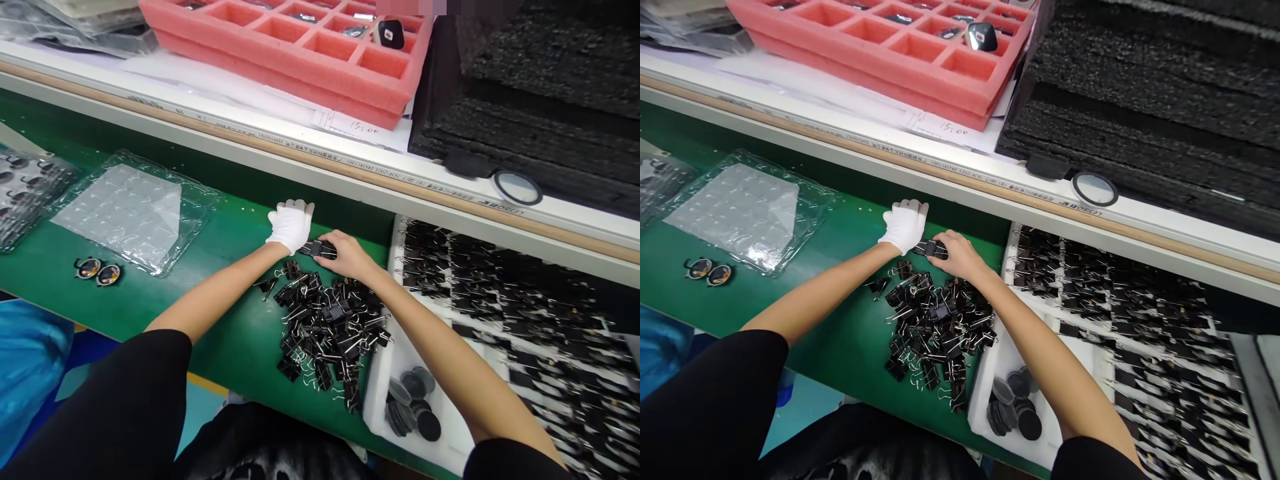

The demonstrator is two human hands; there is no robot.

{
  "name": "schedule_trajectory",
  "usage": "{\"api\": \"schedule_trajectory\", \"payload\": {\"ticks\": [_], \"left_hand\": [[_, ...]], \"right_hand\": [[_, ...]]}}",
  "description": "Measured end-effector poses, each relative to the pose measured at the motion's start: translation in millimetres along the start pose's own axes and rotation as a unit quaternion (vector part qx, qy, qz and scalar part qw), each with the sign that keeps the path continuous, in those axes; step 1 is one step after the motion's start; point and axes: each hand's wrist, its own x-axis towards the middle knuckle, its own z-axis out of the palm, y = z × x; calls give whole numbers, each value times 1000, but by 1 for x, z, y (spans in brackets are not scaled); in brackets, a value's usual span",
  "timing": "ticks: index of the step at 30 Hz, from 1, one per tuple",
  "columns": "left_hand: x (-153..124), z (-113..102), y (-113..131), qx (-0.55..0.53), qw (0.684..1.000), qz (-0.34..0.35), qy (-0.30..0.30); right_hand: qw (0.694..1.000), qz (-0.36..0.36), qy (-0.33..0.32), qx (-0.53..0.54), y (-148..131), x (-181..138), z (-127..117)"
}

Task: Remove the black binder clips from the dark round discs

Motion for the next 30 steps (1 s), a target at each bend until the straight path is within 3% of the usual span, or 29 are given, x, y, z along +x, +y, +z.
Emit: {"api": "schedule_trajectory", "payload": {"ticks": [7,11,13,16,19,21,24,27,30], "left_hand": [[0,6,1,-40,998,-20,38],[0,-6,-6,-176,981,-51,64],[-5,-19,-13,-264,961,-24,82],[-24,-46,-20,-355,928,82,81],[-51,-73,-17,-330,932,151,12],[-69,-87,-7,-306,937,160,-48],[-92,-101,16,-296,926,204,-115],[-109,-107,42,-258,899,314,-166],[-119,-106,71,-216,872,413,-150]], "right_hand": [[999,20,-9,28,1,3,1],[996,48,25,74,-3,6,-10],[990,57,43,118,-6,4,-25],[958,90,9,271,-12,-9,-52],[891,140,-42,429,-21,-35,-75],[874,148,-59,460,-28,-57,-85],[881,138,-56,449,-38,-97,-91],[893,129,-14,431,-47,-148,-87],[906,137,77,394,-57,-207,-71]]}}
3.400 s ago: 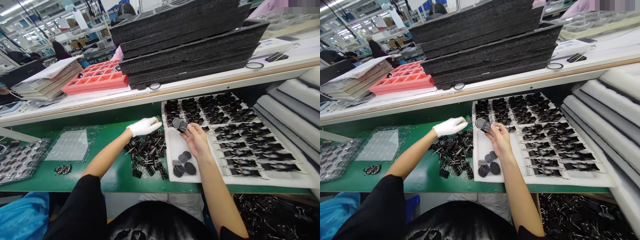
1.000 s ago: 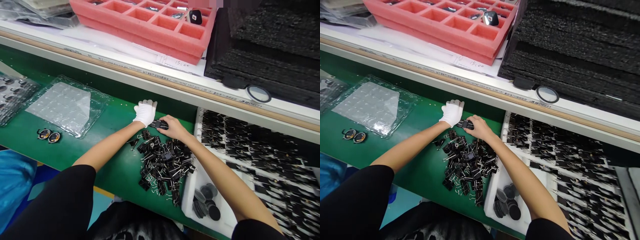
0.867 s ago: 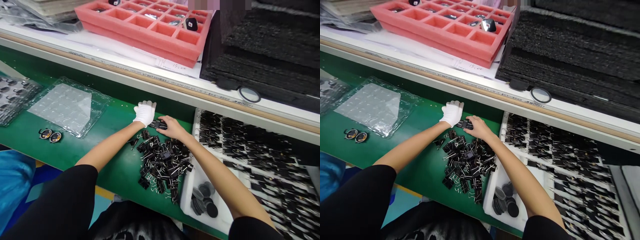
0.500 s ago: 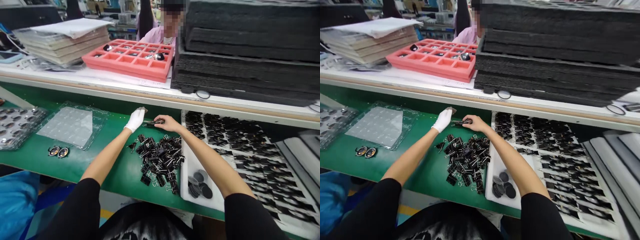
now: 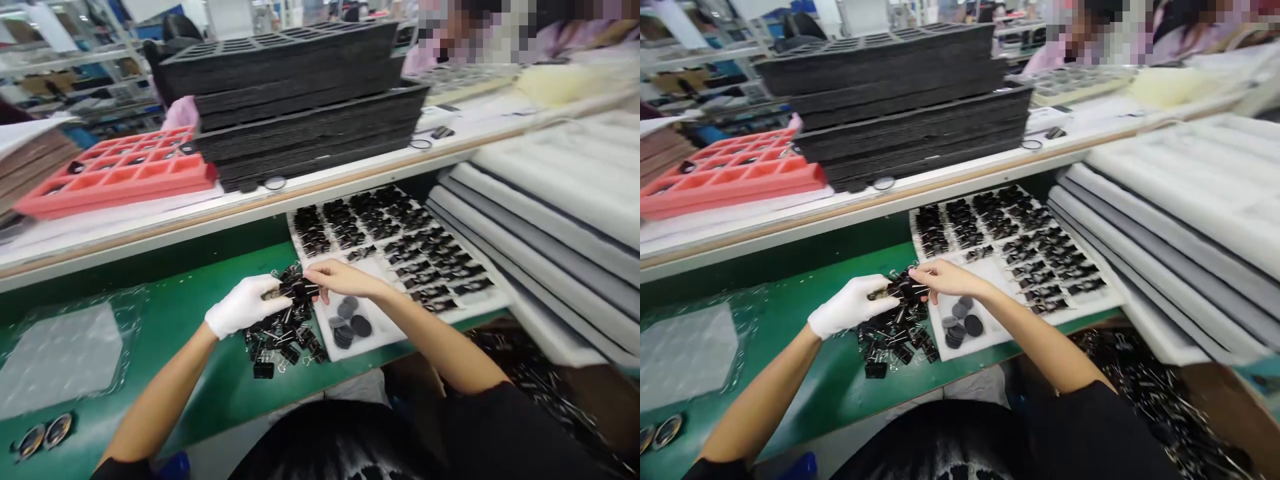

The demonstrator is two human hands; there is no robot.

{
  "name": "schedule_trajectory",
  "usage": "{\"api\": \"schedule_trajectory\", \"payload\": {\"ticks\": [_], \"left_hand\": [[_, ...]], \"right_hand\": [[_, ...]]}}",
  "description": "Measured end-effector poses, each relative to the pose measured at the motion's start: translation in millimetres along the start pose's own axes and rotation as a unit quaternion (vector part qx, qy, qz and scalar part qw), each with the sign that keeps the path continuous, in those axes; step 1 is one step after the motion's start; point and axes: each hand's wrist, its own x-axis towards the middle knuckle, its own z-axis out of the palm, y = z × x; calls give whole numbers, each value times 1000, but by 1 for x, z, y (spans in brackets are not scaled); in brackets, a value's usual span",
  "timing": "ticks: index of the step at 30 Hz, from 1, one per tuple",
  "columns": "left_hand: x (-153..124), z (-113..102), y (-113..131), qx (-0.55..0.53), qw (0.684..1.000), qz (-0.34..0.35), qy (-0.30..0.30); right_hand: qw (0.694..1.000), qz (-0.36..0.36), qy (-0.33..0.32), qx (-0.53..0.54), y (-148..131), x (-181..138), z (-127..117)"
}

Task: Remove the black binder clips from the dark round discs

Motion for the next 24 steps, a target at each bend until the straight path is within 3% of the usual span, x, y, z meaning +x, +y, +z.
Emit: {"api": "schedule_trajectory", "payload": {"ticks": [2,3,5,7,9,12,15,24], "left_hand": [[17,9,13,49,998,50,6],[28,14,19,80,994,68,11],[53,28,32,155,984,84,29],[81,45,44,225,970,84,42],[109,64,54,272,958,82,44],[142,90,65,303,950,51,44],[160,106,68,313,948,10,54],[168,124,71,310,949,0,56]], "right_hand": [[990,-21,141,-23,18,-40,9],[969,-33,241,-40,29,-59,15],[881,-67,457,-103,55,-91,30],[783,-104,580,-200,83,-113,43],[736,-127,599,-288,107,-126,53],[722,-133,571,-368,130,-131,60],[709,-158,573,-380,137,-129,60],[742,-170,535,-367,135,-135,58]]}}
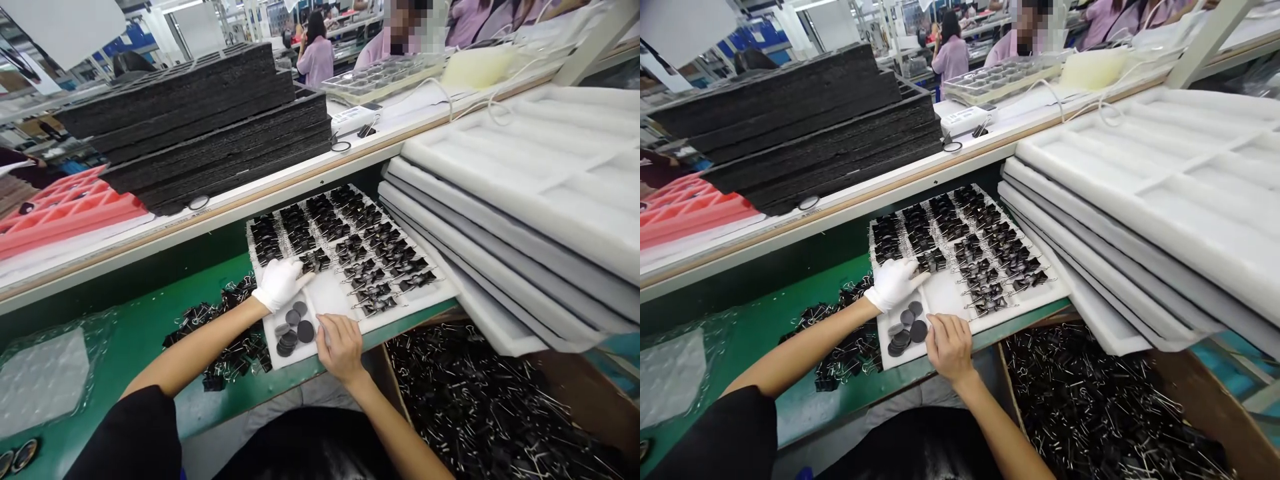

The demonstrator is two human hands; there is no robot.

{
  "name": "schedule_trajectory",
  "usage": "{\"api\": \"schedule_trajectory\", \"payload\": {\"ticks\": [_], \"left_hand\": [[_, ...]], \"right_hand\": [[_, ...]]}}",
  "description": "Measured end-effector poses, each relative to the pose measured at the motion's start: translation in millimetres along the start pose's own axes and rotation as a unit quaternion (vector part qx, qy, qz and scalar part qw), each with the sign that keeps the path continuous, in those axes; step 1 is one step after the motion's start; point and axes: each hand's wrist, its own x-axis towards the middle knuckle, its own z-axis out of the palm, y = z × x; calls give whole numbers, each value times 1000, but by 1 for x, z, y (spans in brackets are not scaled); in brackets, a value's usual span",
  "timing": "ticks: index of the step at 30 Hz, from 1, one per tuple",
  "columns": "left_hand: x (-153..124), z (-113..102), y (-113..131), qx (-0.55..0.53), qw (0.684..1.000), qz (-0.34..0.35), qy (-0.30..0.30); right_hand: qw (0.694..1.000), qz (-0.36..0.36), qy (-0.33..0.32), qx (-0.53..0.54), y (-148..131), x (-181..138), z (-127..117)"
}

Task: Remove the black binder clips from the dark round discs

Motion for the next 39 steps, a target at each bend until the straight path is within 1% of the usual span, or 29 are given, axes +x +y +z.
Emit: {"api": "schedule_trajectory", "payload": {"ticks": [4,9,13,16,18,20,22,25,27,28,30,32,33,35,37,39], "left_hand": [[-2,1,11,12,1000,-15,-10],[-3,1,20,43,997,-63,12],[1,0,22,53,997,-61,-4],[2,-8,21,38,998,-45,-8],[-1,-20,17,13,999,-39,1],[-11,-37,7,-18,998,-46,28],[-29,-56,-9,-45,994,-69,75],[-69,-79,-44,-73,974,-132,167],[-103,-83,-74,-92,951,-190,225],[-122,-80,-90,-101,938,-219,250],[-164,-64,-122,-120,909,-281,284],[-208,-38,-147,-135,883,-343,291],[-230,-23,-156,-145,874,-368,283],[-267,8,-164,-182,863,-402,246],[-291,33,-163,-213,856,-417,218],[-303,48,-160,-247,837,-428,234]], "right_hand": [[1000,-3,-18,0,1,-2,0],[1000,-8,-22,-2,1,-2,-1],[999,-19,-24,-8,1,-2,0],[999,-20,-26,-13,0,-2,0],[999,-15,-36,-22,-1,-2,-1],[998,-5,-59,-31,-3,-1,-4],[994,14,-104,-37,-5,1,-9],[987,45,-155,-11,-4,10,-15],[983,37,-180,6,-2,19,-15],[980,23,-198,2,0,24,-14],[969,-6,-245,-30,5,33,-7],[959,-15,-279,-40,10,38,3],[957,-9,-290,-20,13,40,8],[951,19,-307,42,18,42,17],[941,61,-318,97,23,42,23],[933,109,-318,127,26,42,24]]}}
